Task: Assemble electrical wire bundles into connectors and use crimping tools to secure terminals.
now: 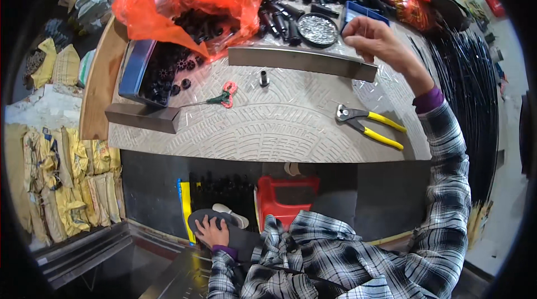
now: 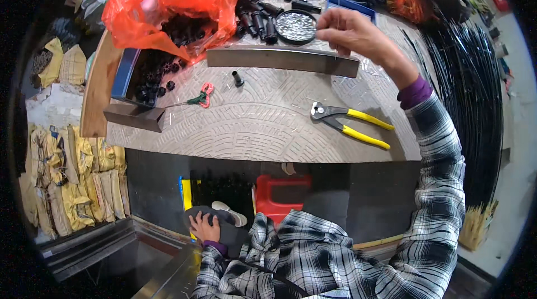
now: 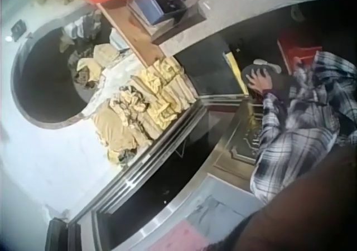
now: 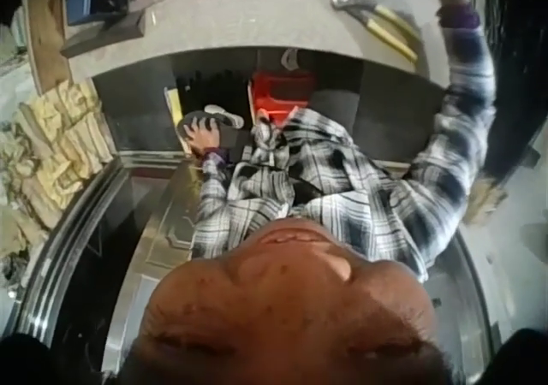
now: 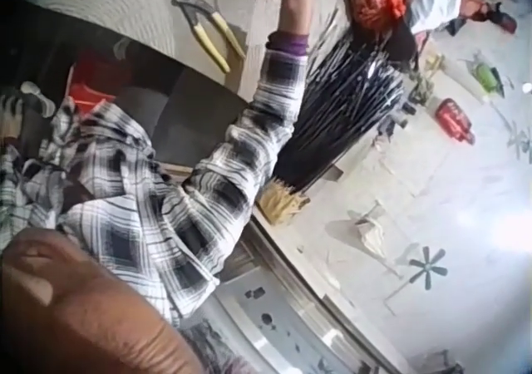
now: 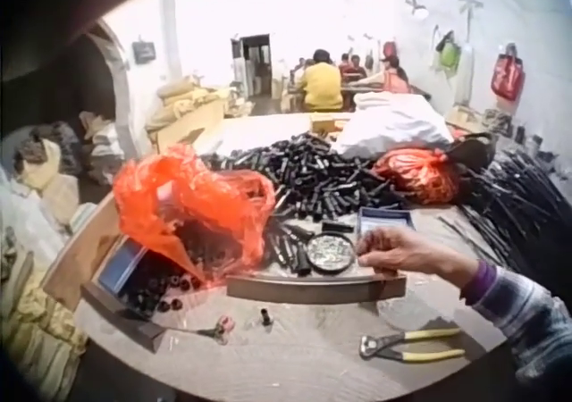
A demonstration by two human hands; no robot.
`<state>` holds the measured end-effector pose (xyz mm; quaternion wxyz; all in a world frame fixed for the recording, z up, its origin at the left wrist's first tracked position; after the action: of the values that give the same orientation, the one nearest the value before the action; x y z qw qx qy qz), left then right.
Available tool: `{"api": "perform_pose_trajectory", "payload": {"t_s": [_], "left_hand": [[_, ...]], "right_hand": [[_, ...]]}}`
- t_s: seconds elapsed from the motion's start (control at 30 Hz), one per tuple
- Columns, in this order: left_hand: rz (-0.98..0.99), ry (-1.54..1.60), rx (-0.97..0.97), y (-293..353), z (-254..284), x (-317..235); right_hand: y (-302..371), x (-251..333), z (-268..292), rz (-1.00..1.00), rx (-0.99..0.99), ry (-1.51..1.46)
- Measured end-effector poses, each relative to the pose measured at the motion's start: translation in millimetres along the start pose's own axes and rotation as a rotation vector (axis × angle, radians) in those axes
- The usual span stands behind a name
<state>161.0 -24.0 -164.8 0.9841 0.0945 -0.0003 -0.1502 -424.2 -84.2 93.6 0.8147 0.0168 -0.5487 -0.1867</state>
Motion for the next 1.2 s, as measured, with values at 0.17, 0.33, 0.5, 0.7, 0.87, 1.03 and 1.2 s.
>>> {"api": "perform_pose_trajectory", "payload": {"t_s": [0.17, 0.33, 0.5, 0.7, 0.87, 1.03, 1.2], "left_hand": [[-0.053, -0.019, 0.003, -3, -1, -16], [-0.077, -0.039, 0.057, 1, -5, -16], [-0.121, 0.017, -0.028, 14, -21, 1], [-0.529, 0.203, 0.443, 41, -23, -71], [-1.258, 0.132, 0.385, 46, -94, -98], [-1.369, -0.121, 0.28, 74, -9, -194], [-1.542, -0.248, 0.118, 86, -10, -222]], "right_hand": [[1, -6, 60, 0.256, -0.287, 0.478], [-22, -27, 74, 0.205, -0.545, 1.25], [51, 10, 62, 0.422, -0.9, 0.898], [218, -106, 108, -0.27, -1.127, 0.844], [249, -170, 66, -0.154, -1.245, 1.003], [251, -175, 60, -0.087, -1.164, 0.84], [264, -178, 72, -0.256, -1.435, 1.038]]}}
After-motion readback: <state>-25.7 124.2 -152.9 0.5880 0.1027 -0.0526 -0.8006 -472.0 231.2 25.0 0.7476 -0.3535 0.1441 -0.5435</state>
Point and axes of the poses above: each hand's wrist, its own y-axis away from the middle knuckle, its own z-axis out of the back of the hand, x = y × z, the point moved 3 cm from there along -y, towards the middle knuckle, and after that the axes turned 9 degrees about -z, right-handed, at the moved point
